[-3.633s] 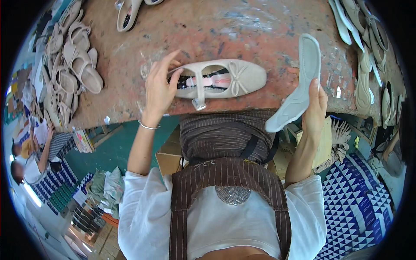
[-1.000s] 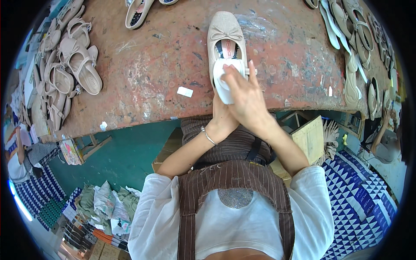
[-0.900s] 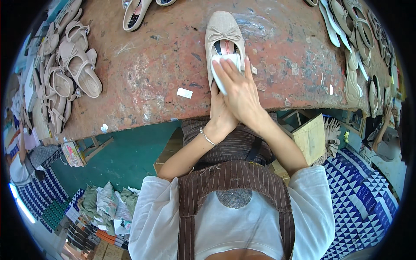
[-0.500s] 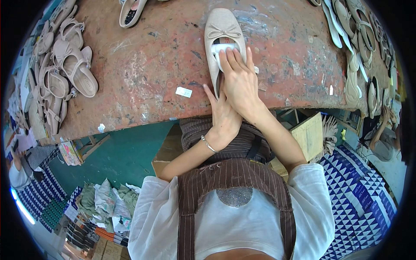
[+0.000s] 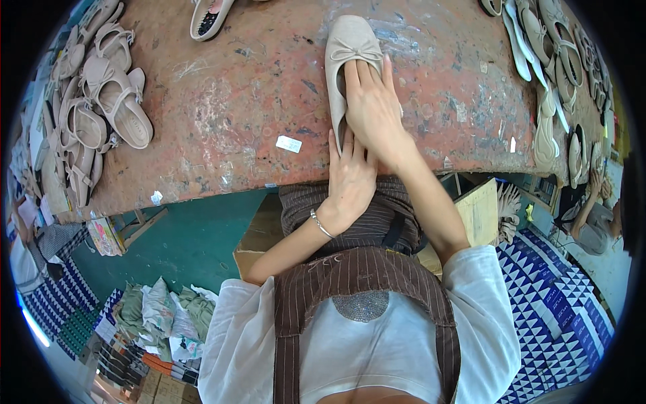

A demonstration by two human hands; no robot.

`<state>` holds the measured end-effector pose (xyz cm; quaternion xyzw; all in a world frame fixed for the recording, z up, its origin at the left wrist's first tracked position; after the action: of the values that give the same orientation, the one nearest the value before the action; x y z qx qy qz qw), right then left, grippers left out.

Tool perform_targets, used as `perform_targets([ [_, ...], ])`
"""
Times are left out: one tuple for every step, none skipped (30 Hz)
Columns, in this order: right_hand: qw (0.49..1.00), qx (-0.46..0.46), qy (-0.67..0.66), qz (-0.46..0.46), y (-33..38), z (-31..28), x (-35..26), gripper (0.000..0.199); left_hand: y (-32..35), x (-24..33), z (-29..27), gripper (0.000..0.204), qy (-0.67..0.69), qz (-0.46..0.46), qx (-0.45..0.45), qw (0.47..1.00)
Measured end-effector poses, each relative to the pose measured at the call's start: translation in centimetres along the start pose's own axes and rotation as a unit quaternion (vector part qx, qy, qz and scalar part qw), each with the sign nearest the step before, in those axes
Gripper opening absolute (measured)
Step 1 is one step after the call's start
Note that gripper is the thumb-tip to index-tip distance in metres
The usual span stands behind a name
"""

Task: The person inserts insoles into shoes by hand, sliding each insert inside and pressing it down into place across multiple shoes.

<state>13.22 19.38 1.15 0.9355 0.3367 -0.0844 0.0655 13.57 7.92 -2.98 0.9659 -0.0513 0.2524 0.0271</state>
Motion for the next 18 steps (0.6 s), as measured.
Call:
perform_targets([
  [0.998, 0.062, 0.025, -0.023, 0.7, -0.1, -0.3, 0.054, 0.1, -0.3, 0.5, 0.051, 0.034, -0.016, -0.037, 0.999],
  [0.999, 0.035, -0.013, -0.039, 1.2, 0.8, -0.4, 0.056, 0.1, 0.0, -0.5, 0.050, 0.032, 0.012, 0.056, 0.998],
  [0.997, 0.054, -0.045, -0.043, 1.7, 1.1, -0.6, 0.052, 0.2, -0.2, -0.6, 0.050, 0.020, 0.003, 0.071, 0.997],
  [0.997, 0.047, -0.041, -0.039, 1.1, 1.3, 0.0, 0.052, 0.1, -0.3, -0.3, 0.050, 0.004, -0.005, 0.052, 0.999],
  [0.998, 0.046, -0.033, -0.028, 0.8, 1.6, 0.4, 0.053, 0.2, -0.3, -0.1, 0.051, -0.014, -0.003, 0.034, 0.999],
  [0.999, 0.034, -0.029, -0.029, 0.9, 2.5, 0.2, 0.048, 0.1, -0.4, 0.0, 0.050, -0.039, -0.008, 0.032, 0.999],
  [0.999, 0.044, -0.015, -0.028, 0.6, 2.9, 0.3, 0.044, 0.2, -0.4, -0.1, 0.049, -0.019, 0.003, 0.034, 0.999],
  [0.996, 0.087, 0.011, -0.033, 0.5, 2.9, 0.3, 0.040, 0.1, -0.2, -0.2, 0.048, 0.002, 0.019, 0.041, 0.999],
  [0.988, 0.135, 0.048, -0.052, 0.4, 2.9, 0.2, 0.034, 0.2, -0.1, -0.6, 0.048, 0.034, 0.039, 0.064, 0.997],
  [0.987, 0.149, 0.046, -0.029, 0.1, 3.1, 0.6, 0.031, 0.1, 0.0, -0.5, 0.048, 0.027, 0.034, 0.060, 0.997],
  [0.976, 0.206, 0.066, -0.039, 0.1, 2.8, 0.6, 0.029, 0.0, 0.0, -0.4, 0.048, 0.019, 0.027, 0.049, 0.998],
  [0.988, 0.147, 0.046, -0.026, -0.6, 3.7, 1.1, 0.027, 0.0, 0.0, -0.7, 0.050, 0.013, 0.027, 0.060, 0.998],
  [0.994, 0.102, 0.035, -0.025, -1.0, 4.3, 1.3, 0.025, 0.0, 0.1, -0.6, 0.051, -0.007, 0.022, 0.041, 0.999],
  [0.993, 0.101, 0.030, -0.050, -1.5, 4.4, 1.4, 0.024, -0.2, 0.1, -0.6, 0.053, -0.031, 0.015, 0.029, 0.999],
  [0.998, 0.043, 0.018, -0.029, -2.0, 5.0, 1.8, 0.022, -0.2, 0.2, -0.6, 0.055, -0.046, 0.008, 0.017, 0.999],
  [0.999, 0.019, 0.009, -0.034, -2.6, 5.0, 2.0, 0.021, -0.4, 0.3, -0.7, 0.056, -0.044, 0.008, 0.020, 0.999],
  [0.998, 0.016, -0.006, -0.054, -3.0, 4.6, 1.9, 0.020, -0.5, 0.4, -0.7, 0.057, -0.036, 0.007, 0.022, 0.999],
  [0.998, -0.006, -0.023, -0.061, -3.5, 4.3, 2.0, 0.019, -0.5, 0.5, -0.9, 0.053, -0.047, 0.010, 0.042, 0.998],
])
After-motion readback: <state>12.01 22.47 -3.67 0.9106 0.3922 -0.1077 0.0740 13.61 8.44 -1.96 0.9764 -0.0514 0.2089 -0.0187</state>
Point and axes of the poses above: each hand's wrist, its own y-axis away from the middle knuckle, its own z-axis out of the palm, x = y × z, the point moved 6 cm from there along -y, towards the middle knuckle, and after that the axes turned 5 degrees about -x, right-handed, at the moved point
